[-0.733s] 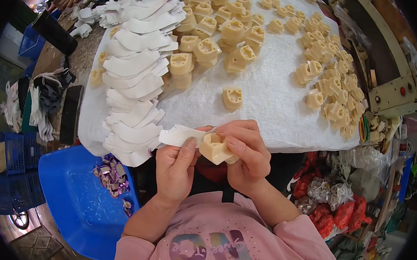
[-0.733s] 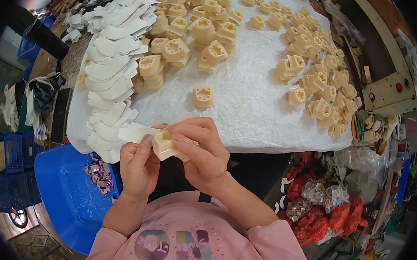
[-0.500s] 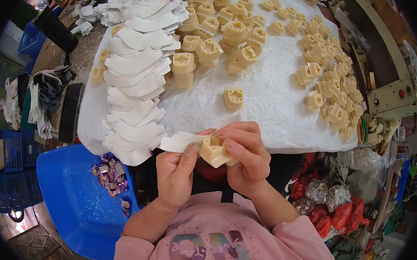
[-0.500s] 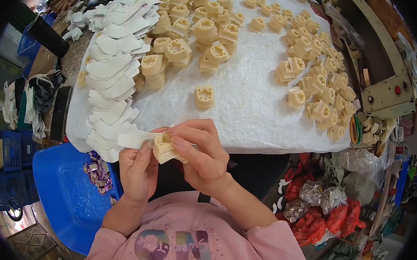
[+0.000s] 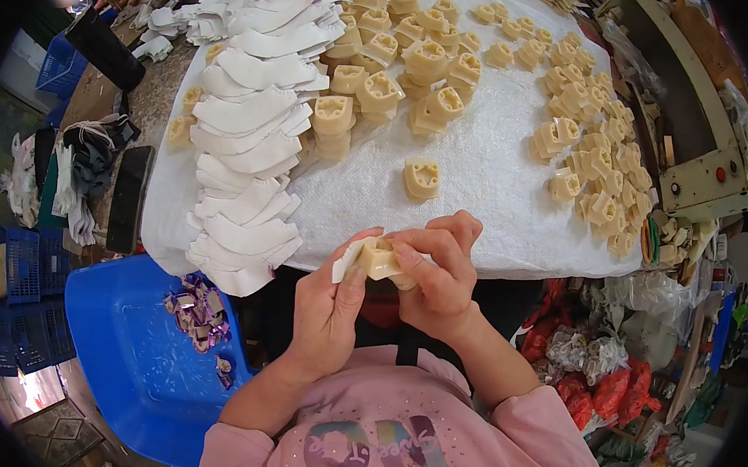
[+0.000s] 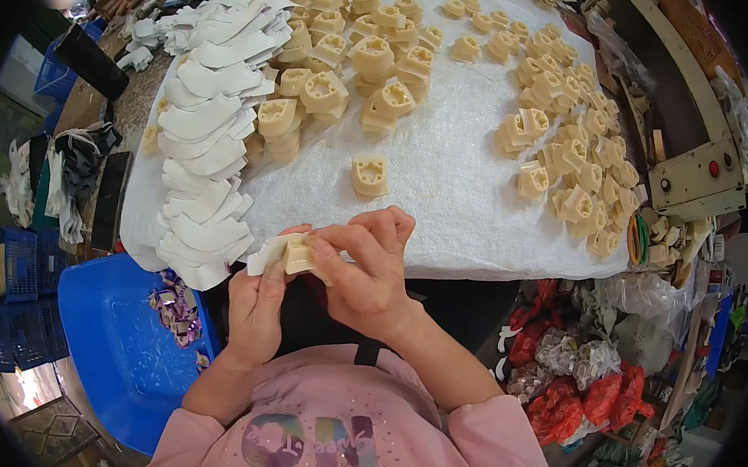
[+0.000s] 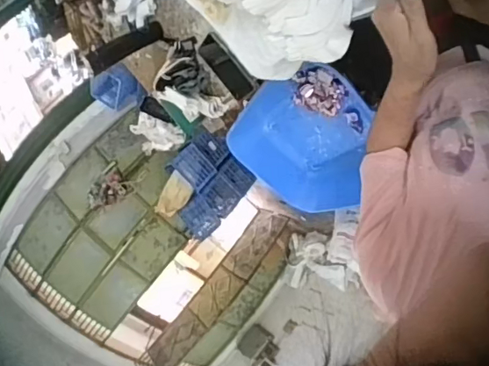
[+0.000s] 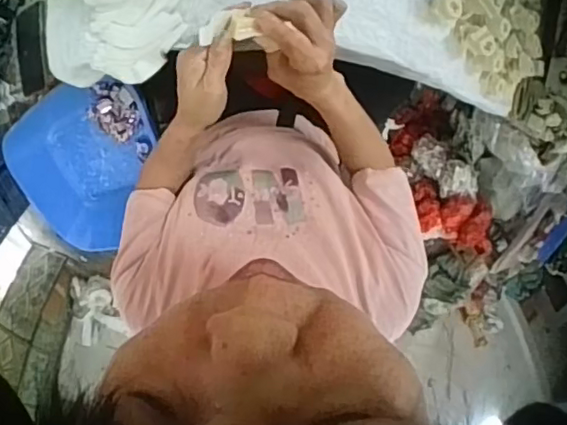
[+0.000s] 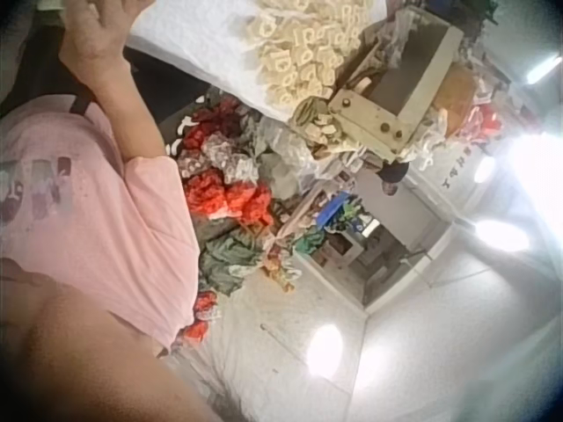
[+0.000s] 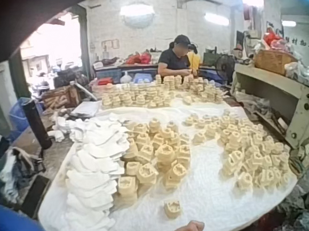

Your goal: Manually assembling and preparing plastic shoe components and fabric uppers at a factory workstation.

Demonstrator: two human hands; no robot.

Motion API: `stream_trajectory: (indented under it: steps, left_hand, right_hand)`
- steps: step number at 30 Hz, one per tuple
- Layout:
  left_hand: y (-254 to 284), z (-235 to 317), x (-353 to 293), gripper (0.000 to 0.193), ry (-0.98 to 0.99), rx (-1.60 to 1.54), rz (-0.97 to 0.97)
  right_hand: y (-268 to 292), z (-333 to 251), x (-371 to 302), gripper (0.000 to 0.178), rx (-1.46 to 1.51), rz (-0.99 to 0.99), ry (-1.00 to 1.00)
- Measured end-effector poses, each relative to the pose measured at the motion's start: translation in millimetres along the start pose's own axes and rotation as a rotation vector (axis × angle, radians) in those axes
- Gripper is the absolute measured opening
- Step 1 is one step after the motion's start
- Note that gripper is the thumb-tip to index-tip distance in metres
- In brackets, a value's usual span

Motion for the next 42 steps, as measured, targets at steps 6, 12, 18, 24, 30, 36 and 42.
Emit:
stream_trajectory:
  steps: [6, 12, 18, 24, 30, 36, 42]
  left_hand:
    - [24.0, 15.2, 1.5, 0.024, 0.017, 0.132, 0.175]
    - [20.1, 2.3, -3.6, 0.016, -0.063, 0.304, 0.117]
    - [7.2, 16.3, -9.5, 0.016, -0.332, 0.493, 0.129]
    - [5.9, 9.7, -4.4, 0.020, -0.224, 0.389, 0.069]
    - [9.0, 2.8, 3.1, 0.018, -0.391, 0.281, -0.024]
    - [-2.9, 15.2, 6.4, 0.008, -0.483, 0.458, -0.016]
    - [0.4, 2.1, 7.5, 0.011, -0.298, 0.327, -0.067]
  right_hand:
    - [8.7, -9.6, 13.5, 0.026, -0.038, -0.117, -0.008]
    - [-4.5, -14.3, 16.0, 0.023, -0.199, -0.450, -0.083]
    - [-8.4, -8.7, 12.7, 0.020, -0.145, -0.480, -0.116]
    - [-4.1, 13.0, 3.8, 0.028, 0.110, -0.319, -0.135]
    - [-5.5, 19.3, -4.9, 0.034, 0.531, -0.270, -0.276]
    - [-10.6, 13.9, -7.5, 0.033, 0.504, -0.384, -0.315]
    - [-11.9, 9.4, -9.3, 0.036, 0.456, -0.479, -0.243]
Point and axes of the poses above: each hand's wrist, its own x-axis towards the middle knuckle, its own y-axis out of the back of the hand, z = x × y, the point moved 7 cm from there along x, towards the middle knuckle, and after that the axes turned 2 degrees about -z, right-handed, at the moved point
